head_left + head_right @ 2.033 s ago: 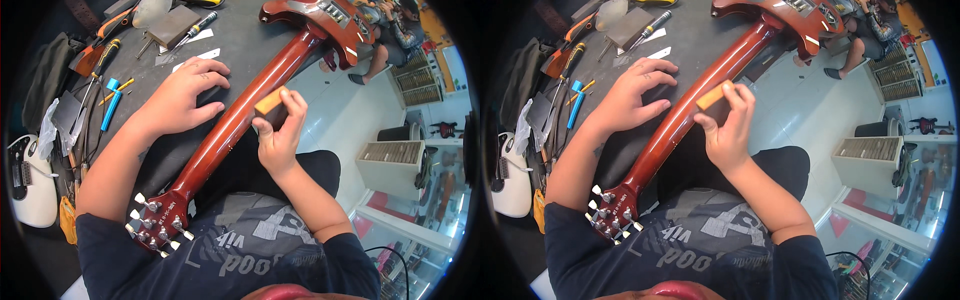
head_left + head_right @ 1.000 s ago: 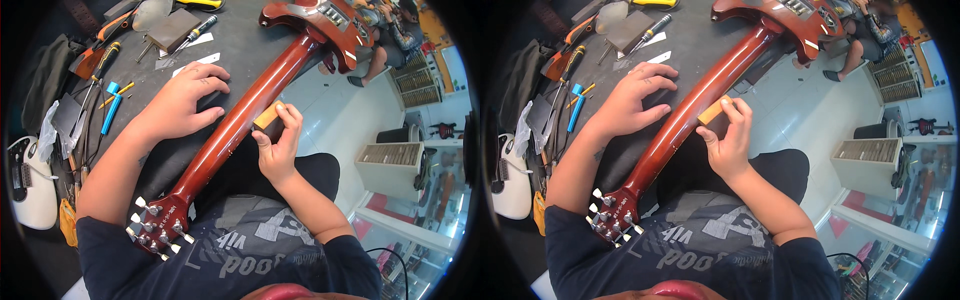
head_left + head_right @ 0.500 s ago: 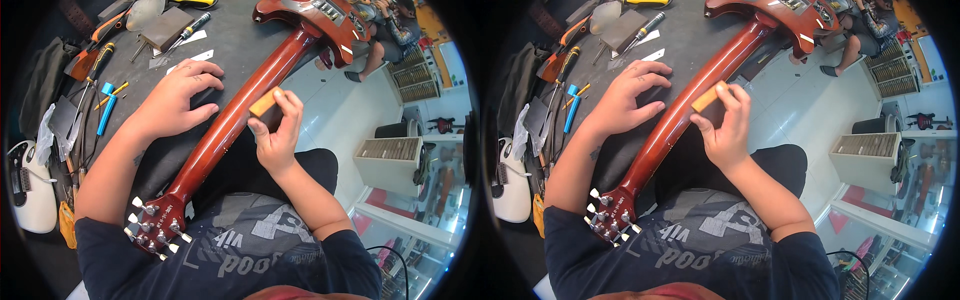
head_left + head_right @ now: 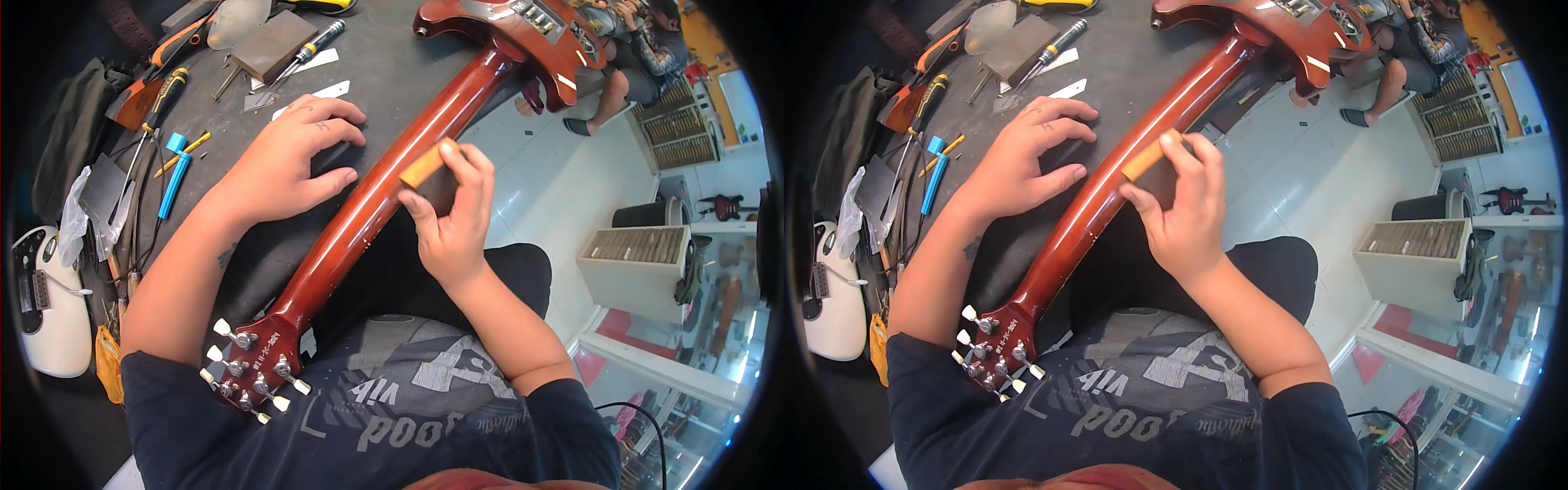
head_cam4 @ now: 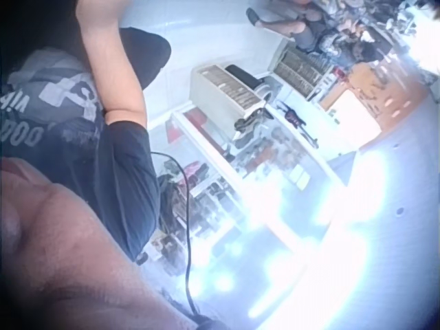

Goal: The person sands the back of a guitar neck with a sanding block, wipes and rubs the neck using a piece of sandpaper, touches the surface by hand, and resumes sanding the neck with the sanding block.

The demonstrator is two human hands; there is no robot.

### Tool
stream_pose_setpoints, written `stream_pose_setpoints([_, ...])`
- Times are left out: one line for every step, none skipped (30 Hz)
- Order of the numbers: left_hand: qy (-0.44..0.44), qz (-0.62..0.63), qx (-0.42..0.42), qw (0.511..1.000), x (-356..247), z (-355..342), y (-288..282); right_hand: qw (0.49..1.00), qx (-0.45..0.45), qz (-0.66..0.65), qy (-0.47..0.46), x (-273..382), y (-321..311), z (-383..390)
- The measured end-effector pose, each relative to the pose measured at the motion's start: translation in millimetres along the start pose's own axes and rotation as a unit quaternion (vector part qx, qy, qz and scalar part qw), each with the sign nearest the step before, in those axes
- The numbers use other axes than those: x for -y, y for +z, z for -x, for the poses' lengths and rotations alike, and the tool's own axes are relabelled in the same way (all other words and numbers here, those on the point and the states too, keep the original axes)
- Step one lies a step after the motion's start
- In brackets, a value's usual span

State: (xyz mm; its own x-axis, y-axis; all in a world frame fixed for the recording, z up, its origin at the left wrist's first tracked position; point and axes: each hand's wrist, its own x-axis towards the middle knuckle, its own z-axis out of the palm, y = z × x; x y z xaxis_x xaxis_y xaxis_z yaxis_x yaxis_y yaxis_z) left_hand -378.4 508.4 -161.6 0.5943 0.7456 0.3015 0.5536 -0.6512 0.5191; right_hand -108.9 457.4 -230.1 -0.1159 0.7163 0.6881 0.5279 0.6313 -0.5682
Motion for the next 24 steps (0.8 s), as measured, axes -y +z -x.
stream_pose_setpoints([-0.007, -0.005, -0.002, 1.000, 1, 0, -2, 1.000, 0.003, 0.016, -0.006, 2, 2, -6])
stream_pose_setpoints([-0.009, -0.009, 0.003, 1.000, 0, 0, -3, 1.000, -0.001, 0.021, 0.002, 4, 2, -5])
stream_pose_setpoints([-0.007, -0.009, 0.003, 1.000, -1, 0, -2, 1.000, -0.003, 0.022, 0.002, 5, 0, 2])
stream_pose_setpoints([-0.003, -0.005, 0.003, 1.000, -1, 1, 0, 1.000, 0.008, 0.017, 0.001, 6, -2, 9])
stream_pose_setpoints([0.000, 0.000, 0.002, 1.000, 0, 1, 0, 1.000, 0.019, 0.012, 0.001, 5, -4, 11])
stream_pose_setpoints([0.005, 0.001, 0.002, 1.000, 1, -2, -2, 0.999, 0.011, 0.030, -0.015, -1, -4, 6])
stream_pose_setpoints([0.005, 0.003, 0.003, 1.000, 0, -2, -2, 0.999, 0.012, 0.030, -0.014, -4, -5, 0])
stream_pose_setpoints([-0.002, 0.001, 0.002, 1.000, -1, -2, -2, 0.999, 0.012, 0.042, -0.003, -5, -6, -8])
stream_pose_setpoints([-0.008, -0.001, 0.000, 1.000, -3, -1, -2, 0.998, 0.012, 0.053, 0.007, -5, -7, -12])
stream_pose_setpoints([-0.007, -0.002, -0.001, 1.000, -1, 0, -2, 0.998, 0.013, 0.057, 0.007, -2, -8, -11])
stream_pose_setpoints([-0.003, -0.002, -0.003, 1.000, 0, 1, -1, 0.998, 0.013, 0.057, 0.005, 3, -10, -9])
stream_pose_setpoints([0.002, -0.002, -0.005, 1.000, 1, 1, -1, 0.998, 0.031, 0.058, 0.006, 7, -12, -6])
stream_pose_setpoints([0.001, -0.001, -0.006, 1.000, 1, 1, -1, 0.997, 0.051, 0.061, 0.008, 11, -14, -4])
stream_pose_setpoints([0.004, -0.005, -0.005, 1.000, 0, -1, -2, 0.997, 0.039, 0.069, 0.009, 10, -14, -8])
stream_pose_setpoints([0.006, -0.010, -0.005, 1.000, -1, -2, -2, 0.997, 0.040, 0.069, 0.009, 8, -15, -14])
stream_pose_setpoints([0.007, -0.010, -0.005, 1.000, 0, -1, -2, 0.996, 0.042, 0.083, 0.015, 5, -15, -23])
stream_pose_setpoints([0.005, -0.010, -0.005, 1.000, 0, 0, -1, 0.994, 0.043, 0.098, 0.021, 4, -16, -27])
stream_pose_setpoints([0.003, -0.010, -0.005, 1.000, 0, 1, -2, 0.993, 0.043, 0.112, 0.007, 6, -17, -21])
stream_pose_setpoints([0.002, -0.011, -0.007, 1.000, 1, 0, -2, 0.993, 0.043, 0.111, 0.005, 11, -18, -17])
stream_pose_setpoints([0.003, -0.006, -0.002, 1.000, 1, -1, -2, 0.992, 0.061, 0.106, 0.012, 18, -20, -14])
stream_pose_setpoints([0.003, -0.001, 0.003, 1.000, 2, -1, -2, 0.992, 0.078, 0.100, 0.018, 21, -21, -13])
stream_pose_setpoints([0.002, 0.001, 0.003, 1.000, 0, -1, -1, 0.993, 0.057, 0.107, 0.007, 15, -20, -16])
stream_pose_setpoints([0.005, -0.006, -0.002, 1.000, 0, -1, -2, 0.992, 0.059, 0.107, 0.008, 14, -19, -22])
stream_pose_setpoints([0.009, -0.012, -0.007, 1.000, -1, 0, -2, 0.991, 0.062, 0.119, 0.024, 14, -20, -29])
